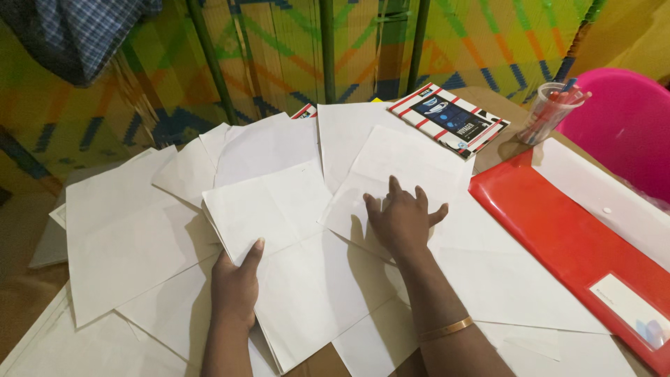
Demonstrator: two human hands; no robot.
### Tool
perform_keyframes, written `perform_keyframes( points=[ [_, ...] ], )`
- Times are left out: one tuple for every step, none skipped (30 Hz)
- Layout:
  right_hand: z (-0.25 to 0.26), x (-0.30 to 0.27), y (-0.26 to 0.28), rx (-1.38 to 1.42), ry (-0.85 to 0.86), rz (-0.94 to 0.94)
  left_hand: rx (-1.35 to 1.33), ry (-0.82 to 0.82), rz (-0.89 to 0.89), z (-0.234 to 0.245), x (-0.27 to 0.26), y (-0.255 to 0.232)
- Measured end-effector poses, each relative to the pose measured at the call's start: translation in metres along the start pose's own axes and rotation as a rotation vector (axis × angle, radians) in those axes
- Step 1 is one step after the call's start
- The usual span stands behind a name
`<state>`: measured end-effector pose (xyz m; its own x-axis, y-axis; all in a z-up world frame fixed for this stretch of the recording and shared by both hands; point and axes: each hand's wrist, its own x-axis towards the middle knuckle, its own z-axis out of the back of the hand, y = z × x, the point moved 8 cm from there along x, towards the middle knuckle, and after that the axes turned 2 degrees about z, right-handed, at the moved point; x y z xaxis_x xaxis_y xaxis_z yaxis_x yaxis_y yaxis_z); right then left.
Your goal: The person sorts through a large pile of white papers on a table, flipping through sheets and separating them into smaller stacks. They also handle a clear plastic cup containing pens, removing and placing pens on the table.
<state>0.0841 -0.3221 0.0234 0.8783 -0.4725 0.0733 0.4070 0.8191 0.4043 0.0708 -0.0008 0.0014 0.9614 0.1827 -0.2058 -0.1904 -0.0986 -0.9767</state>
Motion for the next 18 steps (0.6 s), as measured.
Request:
perform_keyframes(
  points=[
    [-0.001, 0.0, 0.0, -0.011, 0.015, -0.003, 0.0, 0.0, 0.005, 0.0, 0.0, 0.0],
    [-0.001, -0.001, -0.001, -0.021, 0.031, -0.007, 0.001, 0.001, 0.01, 0.0, 0.001, 0.0],
    [-0.001, 0.0, -0.001, -0.03, 0.04, -0.011, 0.002, -0.002, 0.018, -0.001, 0.003, 0.0],
    [0.001, 0.001, -0.002, -0.012, 0.027, -0.02, 0.003, -0.004, 0.027, -0.001, 0.004, 0.002],
    [0.0, 0.0, -0.004, 0.005, 0.02, -0.029, 0.006, -0.01, 0.04, 0.001, 0.005, 0.005],
    [-0.001, 0.0, -0.005, 0.022, 0.013, -0.037, 0.005, 0.002, 0.013, 0.001, 0.007, 0.006],
    [0.001, 0.0, -0.002, 0.029, -0.039, 0.001, 0.002, 0.01, -0.015, 0.001, 0.008, 0.007],
    [0.004, 0.0, 0.001, 0.036, -0.091, 0.038, 0.0, 0.018, -0.044, 0.001, 0.01, 0.008],
    [0.006, -0.001, 0.004, 0.045, -0.139, 0.076, -0.02, 0.022, -0.053, 0.001, 0.012, 0.012],
    [0.007, -0.002, 0.005, 0.053, -0.155, 0.094, -0.039, 0.027, -0.063, 0.0, 0.014, 0.015],
    [0.008, -0.002, 0.01, 0.067, -0.172, 0.112, -0.055, 0.03, -0.077, 0.001, 0.017, 0.015],
    [0.011, -0.003, 0.014, 0.081, -0.188, 0.13, -0.057, 0.034, -0.094, 0.0, 0.018, 0.015],
    [0.012, -0.005, 0.021, 0.214, -0.171, 0.178, -0.056, 0.034, -0.115, 0.0, 0.018, 0.013],
    [0.015, -0.008, 0.026, 0.347, -0.152, 0.226, -0.054, 0.034, -0.136, 0.0, 0.018, 0.012],
    [0.017, -0.012, 0.031, 0.477, -0.128, 0.275, -0.033, 0.025, -0.122, 0.001, 0.017, 0.013],
    [0.017, -0.017, 0.04, 0.489, -0.104, 0.329, -0.011, 0.017, -0.109, 0.002, 0.016, 0.014],
    [0.018, -0.021, 0.048, 0.494, -0.081, 0.383, 0.004, 0.01, -0.092, 0.001, 0.015, 0.014],
    [0.019, -0.026, 0.056, 0.499, -0.058, 0.438, 0.024, 0.012, -0.114, 0.001, 0.012, 0.011]
  ],
)
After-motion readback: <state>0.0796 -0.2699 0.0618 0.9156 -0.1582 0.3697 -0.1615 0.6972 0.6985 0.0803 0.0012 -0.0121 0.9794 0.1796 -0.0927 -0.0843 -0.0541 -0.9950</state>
